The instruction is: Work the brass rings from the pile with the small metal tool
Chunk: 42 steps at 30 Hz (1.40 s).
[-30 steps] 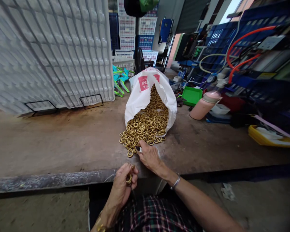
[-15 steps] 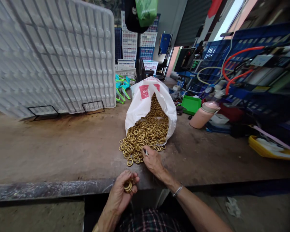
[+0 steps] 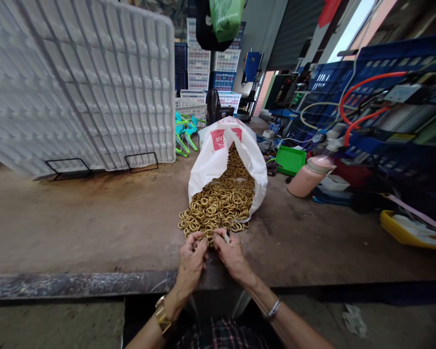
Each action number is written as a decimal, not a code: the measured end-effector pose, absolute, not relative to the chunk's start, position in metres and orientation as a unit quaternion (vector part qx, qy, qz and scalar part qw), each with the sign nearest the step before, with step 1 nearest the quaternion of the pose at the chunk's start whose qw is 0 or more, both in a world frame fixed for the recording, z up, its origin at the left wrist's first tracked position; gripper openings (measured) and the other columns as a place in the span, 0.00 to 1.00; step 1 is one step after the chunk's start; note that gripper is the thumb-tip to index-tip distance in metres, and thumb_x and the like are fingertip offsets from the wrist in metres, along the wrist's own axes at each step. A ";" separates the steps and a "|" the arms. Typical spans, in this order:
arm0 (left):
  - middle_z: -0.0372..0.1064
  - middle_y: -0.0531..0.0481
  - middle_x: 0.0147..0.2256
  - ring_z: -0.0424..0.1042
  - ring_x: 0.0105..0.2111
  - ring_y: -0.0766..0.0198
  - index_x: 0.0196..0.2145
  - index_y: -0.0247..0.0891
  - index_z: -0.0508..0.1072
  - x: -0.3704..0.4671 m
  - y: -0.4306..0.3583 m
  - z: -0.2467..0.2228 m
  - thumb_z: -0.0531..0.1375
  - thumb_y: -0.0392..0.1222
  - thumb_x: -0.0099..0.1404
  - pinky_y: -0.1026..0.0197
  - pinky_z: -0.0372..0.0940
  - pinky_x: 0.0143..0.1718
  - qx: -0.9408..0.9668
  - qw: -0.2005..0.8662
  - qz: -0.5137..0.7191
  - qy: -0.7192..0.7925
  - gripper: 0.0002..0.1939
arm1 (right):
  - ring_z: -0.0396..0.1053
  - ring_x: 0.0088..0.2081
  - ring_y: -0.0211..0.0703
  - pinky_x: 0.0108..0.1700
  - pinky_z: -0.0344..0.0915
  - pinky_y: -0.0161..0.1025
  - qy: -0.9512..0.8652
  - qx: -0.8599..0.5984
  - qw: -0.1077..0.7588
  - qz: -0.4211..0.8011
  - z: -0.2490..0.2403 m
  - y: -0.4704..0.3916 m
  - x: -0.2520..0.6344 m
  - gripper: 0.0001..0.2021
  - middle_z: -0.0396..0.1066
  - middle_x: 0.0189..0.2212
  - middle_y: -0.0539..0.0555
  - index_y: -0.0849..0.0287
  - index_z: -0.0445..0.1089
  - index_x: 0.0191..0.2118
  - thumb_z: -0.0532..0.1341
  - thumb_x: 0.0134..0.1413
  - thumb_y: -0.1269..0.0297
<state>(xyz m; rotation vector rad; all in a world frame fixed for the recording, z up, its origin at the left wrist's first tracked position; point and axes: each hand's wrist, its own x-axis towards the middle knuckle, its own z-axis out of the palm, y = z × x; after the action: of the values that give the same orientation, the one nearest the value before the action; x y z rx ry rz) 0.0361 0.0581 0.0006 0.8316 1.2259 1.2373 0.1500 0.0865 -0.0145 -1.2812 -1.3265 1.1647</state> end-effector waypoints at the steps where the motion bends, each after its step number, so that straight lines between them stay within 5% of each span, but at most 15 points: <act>1: 0.59 0.59 0.17 0.55 0.14 0.74 0.37 0.35 0.66 0.036 0.059 0.001 0.59 0.53 0.54 0.71 0.51 0.13 0.360 0.563 0.527 0.526 0.19 | 0.54 0.18 0.33 0.21 0.53 0.31 -0.541 -0.522 0.458 0.473 -0.013 0.085 0.149 0.13 0.57 0.15 0.44 0.60 0.67 0.30 0.54 0.49 0.55; 6: 0.60 0.56 0.18 0.57 0.17 0.71 0.26 0.35 0.69 0.033 0.060 0.008 0.58 0.48 0.55 0.69 0.54 0.19 0.394 0.501 0.534 0.555 0.12 | 0.57 0.21 0.33 0.25 0.56 0.31 -0.581 -0.524 0.423 0.457 0.000 0.080 0.149 0.10 0.59 0.17 0.45 0.60 0.67 0.29 0.54 0.50 0.59; 13: 0.69 0.50 0.26 0.66 0.28 0.63 0.27 0.39 0.73 0.027 0.052 0.005 0.59 0.42 0.54 0.63 0.60 0.34 0.502 0.386 0.541 0.553 0.05 | 0.60 0.25 0.35 0.29 0.57 0.32 -0.623 -0.528 0.391 0.424 0.010 0.085 0.146 0.10 0.63 0.20 0.47 0.60 0.66 0.27 0.53 0.50 0.59; 17: 0.67 0.52 0.24 0.65 0.25 0.66 0.27 0.38 0.71 0.027 0.050 0.003 0.58 0.43 0.55 0.65 0.60 0.30 0.498 0.405 0.524 0.560 0.06 | 0.60 0.26 0.35 0.30 0.57 0.32 -0.638 -0.537 0.376 0.403 0.006 0.087 0.143 0.10 0.63 0.21 0.47 0.60 0.66 0.24 0.54 0.49 0.61; 24: 0.57 0.59 0.19 0.56 0.14 0.74 0.32 0.37 0.65 0.028 0.047 0.006 0.56 0.54 0.56 0.72 0.49 0.13 0.380 0.589 0.471 0.536 0.16 | 0.58 0.24 0.33 0.28 0.55 0.31 -0.645 -0.540 0.382 0.382 0.011 0.085 0.143 0.10 0.63 0.19 0.46 0.60 0.66 0.24 0.53 0.50 0.62; 29: 0.58 0.59 0.20 0.56 0.14 0.75 0.29 0.37 0.62 0.029 0.046 0.012 0.59 0.53 0.54 0.72 0.48 0.12 0.309 0.673 0.488 0.461 0.16 | 0.59 0.24 0.33 0.29 0.56 0.31 -0.660 -0.519 0.380 0.387 0.016 0.082 0.144 0.10 0.64 0.20 0.47 0.60 0.66 0.25 0.52 0.51 0.63; 42: 0.58 0.59 0.19 0.56 0.15 0.76 0.27 0.37 0.62 0.026 0.040 0.013 0.59 0.50 0.55 0.72 0.48 0.14 0.313 0.684 0.503 0.425 0.14 | 0.62 0.25 0.35 0.30 0.57 0.31 -0.671 -0.483 0.380 0.414 0.020 0.080 0.145 0.11 0.64 0.21 0.48 0.60 0.64 0.26 0.49 0.54 0.64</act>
<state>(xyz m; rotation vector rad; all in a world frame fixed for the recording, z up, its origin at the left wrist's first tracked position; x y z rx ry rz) 0.0258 0.0399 0.0130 0.7027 0.9536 1.1279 0.1449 0.0803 0.0201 -1.2339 -1.7126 1.0581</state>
